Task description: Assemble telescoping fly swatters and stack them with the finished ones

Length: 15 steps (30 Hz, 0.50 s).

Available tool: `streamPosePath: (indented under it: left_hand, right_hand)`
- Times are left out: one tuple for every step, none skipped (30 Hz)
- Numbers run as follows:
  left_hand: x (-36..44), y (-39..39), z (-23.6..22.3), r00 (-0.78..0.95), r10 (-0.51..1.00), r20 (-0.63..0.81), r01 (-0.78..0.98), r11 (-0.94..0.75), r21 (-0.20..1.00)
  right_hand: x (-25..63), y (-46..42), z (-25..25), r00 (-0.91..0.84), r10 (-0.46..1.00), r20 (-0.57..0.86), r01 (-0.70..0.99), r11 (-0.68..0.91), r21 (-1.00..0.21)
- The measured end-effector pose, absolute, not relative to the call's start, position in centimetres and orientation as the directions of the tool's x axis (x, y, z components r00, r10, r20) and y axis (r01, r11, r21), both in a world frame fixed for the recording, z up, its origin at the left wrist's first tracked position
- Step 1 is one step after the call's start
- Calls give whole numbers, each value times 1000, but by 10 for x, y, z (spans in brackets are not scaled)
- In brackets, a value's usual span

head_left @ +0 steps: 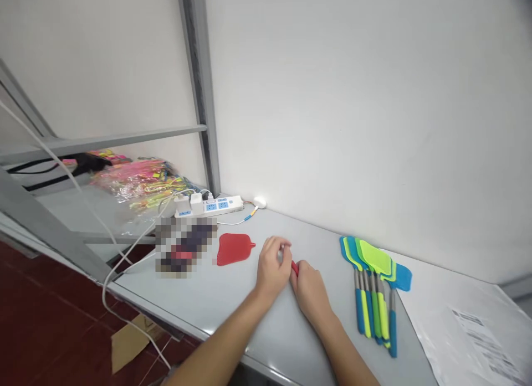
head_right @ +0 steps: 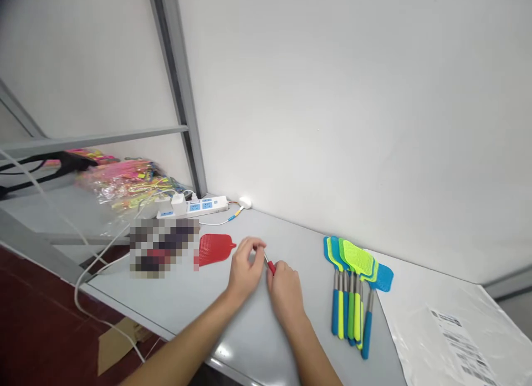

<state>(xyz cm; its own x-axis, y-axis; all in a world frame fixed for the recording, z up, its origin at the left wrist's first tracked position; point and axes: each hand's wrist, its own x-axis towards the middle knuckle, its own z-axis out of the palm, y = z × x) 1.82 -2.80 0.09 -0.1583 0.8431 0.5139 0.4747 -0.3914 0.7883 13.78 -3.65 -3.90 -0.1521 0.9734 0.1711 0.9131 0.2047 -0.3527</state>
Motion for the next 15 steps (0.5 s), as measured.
streamPosePath:
  left_hand:
    - [20,-16,11,-140,843,520,483,-400,779]
    - [21,-3,22,-122,846,520,497,-401,769]
    - [21,10,33,-85,853,515,519,-404,753]
    - [21,23,43,-40,862,506,550,-404,731]
    - [19,35,53,19,873,488,585,-405,702]
    - [17,46,62,84,886,456,624,-403,669]
    - [14,56,68,146,902,407,664,-394,635]
    - [11,64,74,202,918,341,704,-378,601]
    - [9,71,78,242,933,267,743,-355,568]
    - [8,77,81,267,944,193,779,-330,533]
    - [8,82,84,279,952,122,812,-302,499]
    - [11,87,87,286,957,52,841,-276,466]
    - [15,91,91,282,959,-4,865,-252,435]
    - [20,96,94,272,961,-43,883,-231,409]
    - [25,100,96,261,962,-72,897,-214,388]
  right_hand:
    - [140,-38,-39,-132,976,172,904,190,-383]
    - [142,-39,-39,-109,979,172,893,172,-416]
    - [145,-40,-39,-83,982,172,879,153,-451]
    - [147,-41,-39,-58,983,171,864,136,-486]
    - [150,-42,-40,-36,984,172,846,122,-519]
    - [153,-42,-41,-18,985,174,825,113,-553]
    - [156,-42,-42,-2,984,180,804,109,-585]
    - [158,-41,-43,12,982,187,781,108,-615]
    - [160,-40,-45,27,980,196,759,108,-642]
    - [162,-38,-46,46,978,206,738,106,-667]
    - [164,-37,-48,67,975,212,718,101,-689]
    - [165,-35,-49,87,973,215,698,94,-709]
    - [165,-34,-51,103,972,213,680,88,-728]
    - [165,-33,-52,114,971,209,663,83,-744]
    - [166,-33,-53,121,972,204,646,79,-759]
